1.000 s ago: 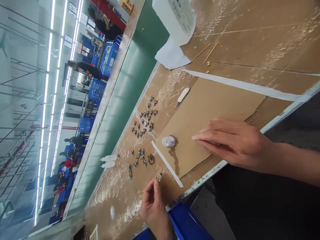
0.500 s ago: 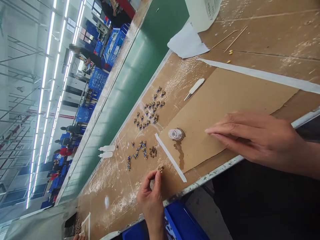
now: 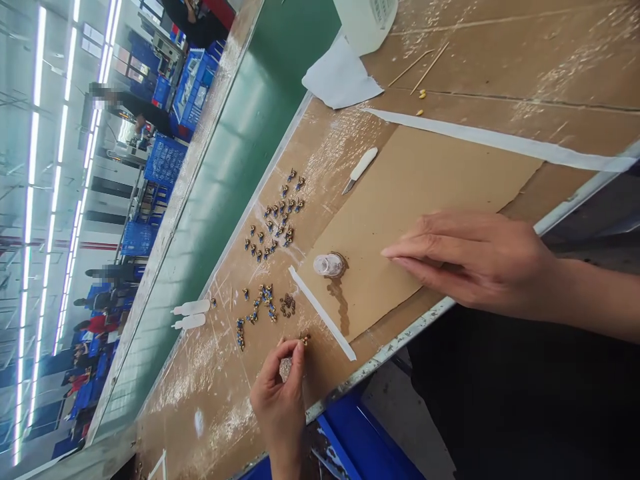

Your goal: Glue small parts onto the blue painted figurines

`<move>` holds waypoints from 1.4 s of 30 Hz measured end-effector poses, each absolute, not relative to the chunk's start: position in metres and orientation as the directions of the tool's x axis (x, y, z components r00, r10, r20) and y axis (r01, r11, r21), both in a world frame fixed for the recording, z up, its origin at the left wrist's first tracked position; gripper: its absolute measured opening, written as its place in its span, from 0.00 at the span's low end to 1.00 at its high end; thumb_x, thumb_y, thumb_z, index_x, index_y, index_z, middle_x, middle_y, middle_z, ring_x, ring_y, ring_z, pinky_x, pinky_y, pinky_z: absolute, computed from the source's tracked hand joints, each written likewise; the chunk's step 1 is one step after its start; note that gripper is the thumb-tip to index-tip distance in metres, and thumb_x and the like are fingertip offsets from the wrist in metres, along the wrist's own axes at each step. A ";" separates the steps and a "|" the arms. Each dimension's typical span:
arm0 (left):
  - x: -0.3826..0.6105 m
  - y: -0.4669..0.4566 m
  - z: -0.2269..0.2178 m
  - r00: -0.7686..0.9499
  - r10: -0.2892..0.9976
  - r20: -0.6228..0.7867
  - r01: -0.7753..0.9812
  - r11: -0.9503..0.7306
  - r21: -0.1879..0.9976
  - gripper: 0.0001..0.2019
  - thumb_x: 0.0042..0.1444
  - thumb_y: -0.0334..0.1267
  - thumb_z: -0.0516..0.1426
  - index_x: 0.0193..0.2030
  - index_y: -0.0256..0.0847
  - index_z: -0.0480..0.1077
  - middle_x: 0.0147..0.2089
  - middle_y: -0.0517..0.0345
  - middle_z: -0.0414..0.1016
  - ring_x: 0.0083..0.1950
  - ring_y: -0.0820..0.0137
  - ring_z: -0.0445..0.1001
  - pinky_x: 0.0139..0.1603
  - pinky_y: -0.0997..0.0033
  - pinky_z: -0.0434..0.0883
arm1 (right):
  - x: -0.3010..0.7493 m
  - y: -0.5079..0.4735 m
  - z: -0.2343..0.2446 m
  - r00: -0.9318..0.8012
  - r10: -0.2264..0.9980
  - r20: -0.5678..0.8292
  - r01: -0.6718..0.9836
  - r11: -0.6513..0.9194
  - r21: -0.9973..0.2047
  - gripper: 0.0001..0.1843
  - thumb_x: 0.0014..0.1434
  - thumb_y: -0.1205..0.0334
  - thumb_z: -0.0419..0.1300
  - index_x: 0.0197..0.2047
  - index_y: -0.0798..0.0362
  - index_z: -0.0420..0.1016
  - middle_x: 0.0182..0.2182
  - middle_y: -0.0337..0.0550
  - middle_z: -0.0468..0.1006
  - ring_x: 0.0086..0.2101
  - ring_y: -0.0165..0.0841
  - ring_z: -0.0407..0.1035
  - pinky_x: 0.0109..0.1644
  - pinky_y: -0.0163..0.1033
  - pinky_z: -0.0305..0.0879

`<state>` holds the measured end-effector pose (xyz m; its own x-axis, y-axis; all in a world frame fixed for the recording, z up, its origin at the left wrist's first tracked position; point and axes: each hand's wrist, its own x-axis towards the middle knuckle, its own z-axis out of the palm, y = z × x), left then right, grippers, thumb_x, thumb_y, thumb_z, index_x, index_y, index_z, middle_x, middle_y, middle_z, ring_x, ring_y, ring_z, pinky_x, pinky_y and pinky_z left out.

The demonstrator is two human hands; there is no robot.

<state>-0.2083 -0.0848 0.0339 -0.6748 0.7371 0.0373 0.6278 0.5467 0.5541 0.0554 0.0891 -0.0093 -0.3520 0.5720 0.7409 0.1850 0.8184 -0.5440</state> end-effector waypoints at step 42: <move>-0.213 -0.080 0.042 -0.632 0.774 0.023 0.688 0.547 0.477 0.13 0.45 0.49 0.63 0.35 0.45 0.77 0.37 0.59 0.78 0.40 0.68 0.75 0.45 0.71 0.69 | 0.056 0.090 -0.008 -0.340 0.573 0.746 0.225 0.819 -0.527 0.07 0.58 0.71 0.58 0.41 0.58 0.72 0.31 0.43 0.75 0.33 0.30 0.69 0.40 0.36 0.66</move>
